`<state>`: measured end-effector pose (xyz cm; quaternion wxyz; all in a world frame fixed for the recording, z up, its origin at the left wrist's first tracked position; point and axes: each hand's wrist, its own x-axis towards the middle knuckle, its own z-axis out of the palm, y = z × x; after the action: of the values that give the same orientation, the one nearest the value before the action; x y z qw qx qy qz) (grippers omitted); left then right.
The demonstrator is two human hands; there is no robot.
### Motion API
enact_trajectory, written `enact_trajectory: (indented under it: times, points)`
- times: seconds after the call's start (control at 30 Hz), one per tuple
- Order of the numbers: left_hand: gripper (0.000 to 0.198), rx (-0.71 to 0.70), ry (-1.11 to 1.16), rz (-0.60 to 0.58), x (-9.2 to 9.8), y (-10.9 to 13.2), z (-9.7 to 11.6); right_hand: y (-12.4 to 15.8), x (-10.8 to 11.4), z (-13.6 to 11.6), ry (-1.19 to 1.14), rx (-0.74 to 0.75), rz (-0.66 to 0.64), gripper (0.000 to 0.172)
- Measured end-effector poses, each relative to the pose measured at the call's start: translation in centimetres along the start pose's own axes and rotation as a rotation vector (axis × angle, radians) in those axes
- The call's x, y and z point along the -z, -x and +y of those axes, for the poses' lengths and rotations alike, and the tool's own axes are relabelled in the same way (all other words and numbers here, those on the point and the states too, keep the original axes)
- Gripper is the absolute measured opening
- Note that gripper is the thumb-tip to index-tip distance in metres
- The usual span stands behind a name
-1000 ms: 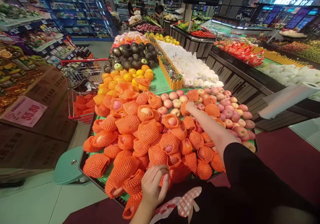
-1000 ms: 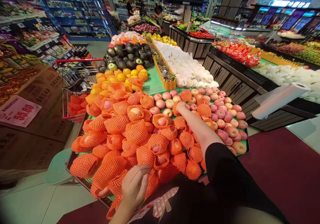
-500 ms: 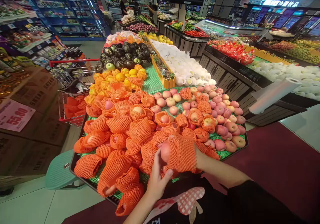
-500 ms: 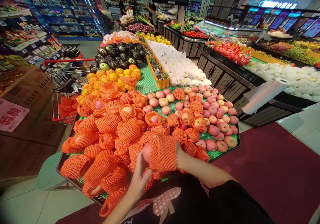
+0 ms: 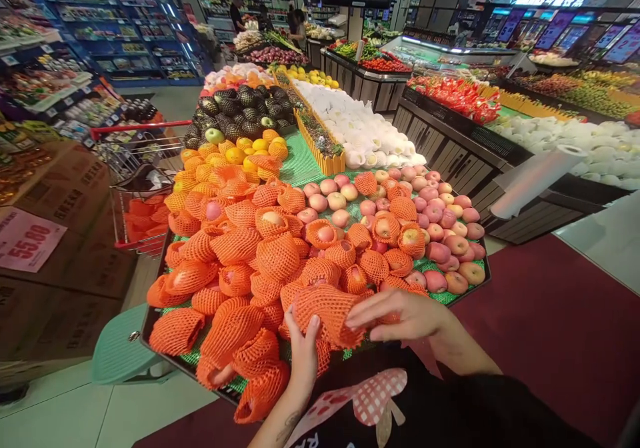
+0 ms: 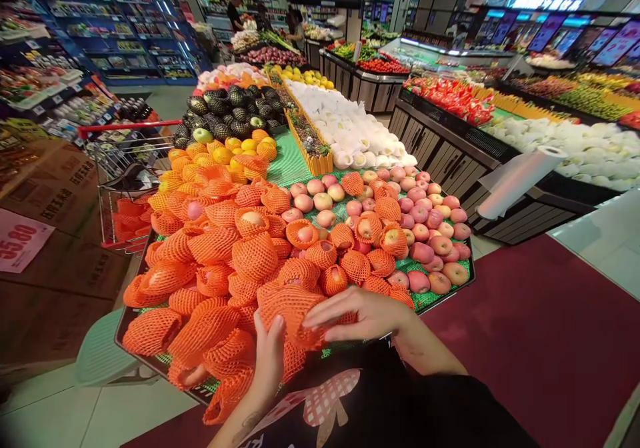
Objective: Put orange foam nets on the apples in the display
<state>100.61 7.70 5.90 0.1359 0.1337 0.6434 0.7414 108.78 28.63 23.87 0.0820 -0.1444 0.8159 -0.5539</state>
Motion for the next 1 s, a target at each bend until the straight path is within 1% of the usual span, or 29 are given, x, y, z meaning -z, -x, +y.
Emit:
enact_trajectory:
  times: [0.03,0.1,0.13,0.17,0.2,0.23,0.27,0.3,0.33,0.4,0.43,0.5,0.57,0.6,0.67,0.73,0.77,0.8,0.87,0.93,1.0]
  points:
    - [0.063,0.015,0.036,0.018,0.0,0.1,0.1,0.1,0.2,0.3,-0.143,0.035,0.125,0.026]
    - [0.068,0.027,0.097,0.028,-0.2,0.5,0.4,-0.3,-0.1,1.3,-0.359,0.037,0.436,0.025]
    - [0.070,0.013,0.114,0.022,-0.3,0.7,0.7,-0.7,-0.6,2.0,-0.417,0.010,0.552,0.028]
    - [0.072,-0.009,0.117,0.012,-0.4,0.9,1.1,-1.2,-1.2,2.7,-0.441,-0.026,0.600,0.036]
    - [0.074,-0.039,0.108,-0.002,-0.4,1.0,1.4,-1.7,-1.8,3.3,-0.443,-0.059,0.576,0.048]
    - [0.074,-0.073,0.089,-0.022,-0.5,1.0,1.8,-2.1,-2.5,3.8,-0.431,-0.080,0.513,0.060]
    - [0.073,-0.109,0.069,-0.042,-0.5,1.1,2.2,-2.5,-3.2,4.3,-0.419,-0.086,0.454,0.066]
    - [0.072,-0.141,0.055,-0.062,-0.5,1.0,2.5,-2.8,-3.7,4.7,-0.413,-0.075,0.418,0.067]
    - [0.071,-0.166,0.048,-0.075,-0.4,0.9,2.7,-3.0,-4.2,5.0,-0.413,-0.056,0.413,0.061]
    - [0.071,-0.186,0.045,-0.068,-0.2,0.8,2.8,-3.2,-4.6,5.8,-0.435,-0.022,0.455,0.045]
    - [0.071,-0.187,0.044,-0.059,-0.1,0.7,2.7,-3.3,-4.6,6.3,-0.462,-0.016,0.466,0.043]
    - [0.074,-0.194,0.032,-0.049,0.1,0.5,2.6,-3.3,-4.2,7.3,-0.537,-0.021,0.436,0.053]
    - [0.077,-0.226,0.017,-0.066,0.2,0.4,2.7,-3.3,-3.4,8.3,-0.613,-0.029,0.353,0.062]
    - [0.077,-0.250,0.015,-0.087,0.2,0.3,2.9,-3.3,-3.0,8.7,-0.635,-0.038,0.292,0.062]
    - [0.076,-0.300,0.016,-0.149,0.2,0.0,3.7,-3.2,-1.9,9.1,-0.607,-0.062,0.155,0.062]
    - [0.075,-0.335,0.016,-0.217,0.0,-0.3,4.4,-3.1,-1.0,8.9,-0.526,-0.073,0.036,0.060]
    - [0.074,-0.343,0.007,-0.248,-0.2,-0.4,4.7,-3.1,-0.7,8.6,-0.491,-0.067,0.009,0.057]
    - [0.074,-0.343,-0.012,-0.272,-0.3,-0.6,4.8,-3.3,-0.4,8.2,-0.472,-0.059,0.020,0.054]
    - [0.074,-0.340,-0.061,-0.305,-0.5,-0.7,4.3,-3.9,-0.4,7.4,-0.478,-0.064,0.131,0.049]
    - [0.076,-0.333,-0.110,-0.328,-0.5,-0.7,3.1,-4.9,-1.0,6.8,-0.504,-0.118,0.282,0.049]
    - [0.080,-0.295,-0.143,-0.311,-0.2,-0.5,1.4,-5.9,-2.0,6.8,-0.545,-0.191,0.376,0.052]
